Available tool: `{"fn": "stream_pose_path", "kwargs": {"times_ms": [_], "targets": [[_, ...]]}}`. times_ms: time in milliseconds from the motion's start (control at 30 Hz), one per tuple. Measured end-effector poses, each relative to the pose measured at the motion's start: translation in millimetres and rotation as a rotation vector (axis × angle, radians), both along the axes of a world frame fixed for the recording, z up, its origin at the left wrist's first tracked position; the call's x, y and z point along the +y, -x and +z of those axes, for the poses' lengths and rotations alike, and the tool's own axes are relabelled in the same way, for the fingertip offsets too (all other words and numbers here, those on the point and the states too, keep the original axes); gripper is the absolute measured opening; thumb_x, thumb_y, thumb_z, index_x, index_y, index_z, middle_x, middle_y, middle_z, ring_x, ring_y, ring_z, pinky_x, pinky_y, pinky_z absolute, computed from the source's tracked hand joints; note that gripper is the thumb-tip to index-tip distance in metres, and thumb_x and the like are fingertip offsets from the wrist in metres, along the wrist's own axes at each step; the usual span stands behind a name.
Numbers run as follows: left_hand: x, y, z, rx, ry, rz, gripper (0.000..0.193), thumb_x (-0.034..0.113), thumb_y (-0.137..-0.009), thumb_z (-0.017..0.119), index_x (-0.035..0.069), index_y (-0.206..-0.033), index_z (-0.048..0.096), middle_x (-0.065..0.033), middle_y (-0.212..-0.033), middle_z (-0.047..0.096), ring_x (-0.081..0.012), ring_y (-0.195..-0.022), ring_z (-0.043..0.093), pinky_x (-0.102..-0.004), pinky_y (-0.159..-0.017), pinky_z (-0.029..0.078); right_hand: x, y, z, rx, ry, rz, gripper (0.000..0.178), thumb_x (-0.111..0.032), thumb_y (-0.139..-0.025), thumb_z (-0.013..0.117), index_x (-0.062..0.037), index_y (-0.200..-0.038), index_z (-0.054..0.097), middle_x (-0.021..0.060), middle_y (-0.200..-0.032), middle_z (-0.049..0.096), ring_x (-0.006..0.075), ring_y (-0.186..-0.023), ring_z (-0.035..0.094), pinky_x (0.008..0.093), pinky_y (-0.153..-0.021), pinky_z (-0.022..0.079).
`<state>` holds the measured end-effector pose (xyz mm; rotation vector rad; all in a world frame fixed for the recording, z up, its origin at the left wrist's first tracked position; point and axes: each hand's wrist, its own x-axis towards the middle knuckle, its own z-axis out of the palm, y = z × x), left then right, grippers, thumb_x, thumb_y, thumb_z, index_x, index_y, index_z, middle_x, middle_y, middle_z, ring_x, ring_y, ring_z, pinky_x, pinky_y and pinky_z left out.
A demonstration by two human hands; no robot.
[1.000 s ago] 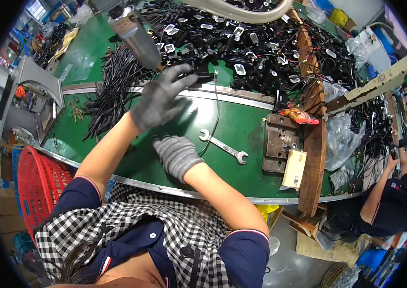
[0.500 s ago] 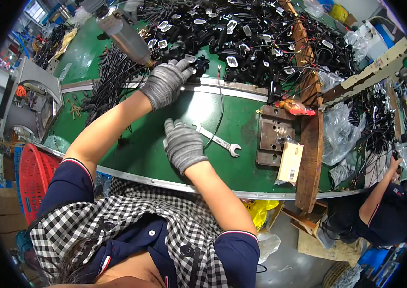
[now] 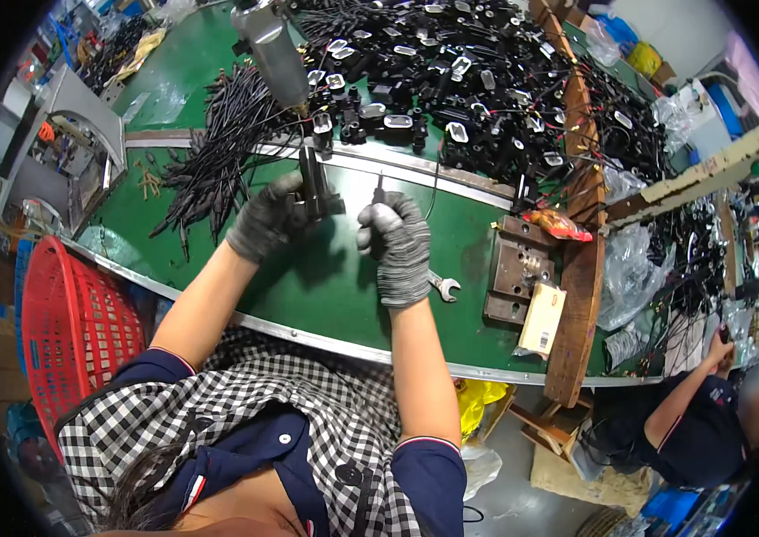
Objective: Assembling and inspecting small electronic components and wiring at a manual workstation on a production floor.
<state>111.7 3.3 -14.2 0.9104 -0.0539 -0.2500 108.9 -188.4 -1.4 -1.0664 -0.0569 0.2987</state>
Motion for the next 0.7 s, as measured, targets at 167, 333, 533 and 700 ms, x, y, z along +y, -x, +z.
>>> {"fn": "stream_pose_path", "kwargs": {"times_ms": [167, 333, 533, 700], "targets": [[3, 10, 4, 0.219, 0.137, -0.069, 0.034, 0.036, -0.084, 0.059, 0.008, -0.102, 0.056, -0.0054, -0.077, 0.063, -0.0118, -0.066, 0.059, -0.0239, -0.054, 0.048, 23, 12, 2, -0.130, 0.391, 0.049, 0.016, -0.020, -0.084, 0.059, -0.0073, -0.094, 0.058, 0.0033, -0.070, 0.059, 0.0065, -0.055, 0.051, 0.0211, -0.048, 0.041], [26, 7, -3, 0.194, 0.171, -0.004, 0.040, 0.040, -0.083, 0.058, 0.007, -0.106, 0.056, -0.0050, -0.078, 0.063, -0.0119, -0.064, 0.059, -0.0245, -0.053, 0.049, 10, 20, -3, -0.620, 0.902, -0.113, 0.017, -0.020, -0.086, 0.058, -0.0051, -0.095, 0.059, 0.0035, -0.068, 0.059, 0.0052, -0.054, 0.049, 0.0192, -0.048, 0.040], [21, 14, 30, 0.170, 0.079, 0.104, 0.050, 0.050, -0.083, 0.056, 0.004, -0.103, 0.059, -0.0055, -0.079, 0.064, -0.0124, -0.060, 0.058, -0.0259, -0.053, 0.049, 28, 10, 40, -0.447, 0.670, -0.109, 0.016, -0.017, -0.086, 0.058, -0.0025, -0.093, 0.061, 0.0031, -0.069, 0.059, 0.0058, -0.055, 0.049, 0.0195, -0.050, 0.040], [25, 14, 23, 0.260, 0.077, 0.072, 0.055, 0.054, -0.083, 0.053, 0.001, -0.094, 0.063, -0.0065, -0.077, 0.064, -0.0129, -0.062, 0.059, -0.0260, -0.055, 0.049, 56, 12, 26, -0.533, 0.666, -0.006, 0.015, -0.015, -0.085, 0.060, -0.0022, -0.092, 0.062, 0.0033, -0.070, 0.060, 0.0063, -0.056, 0.050, 0.0206, -0.051, 0.040]]}}
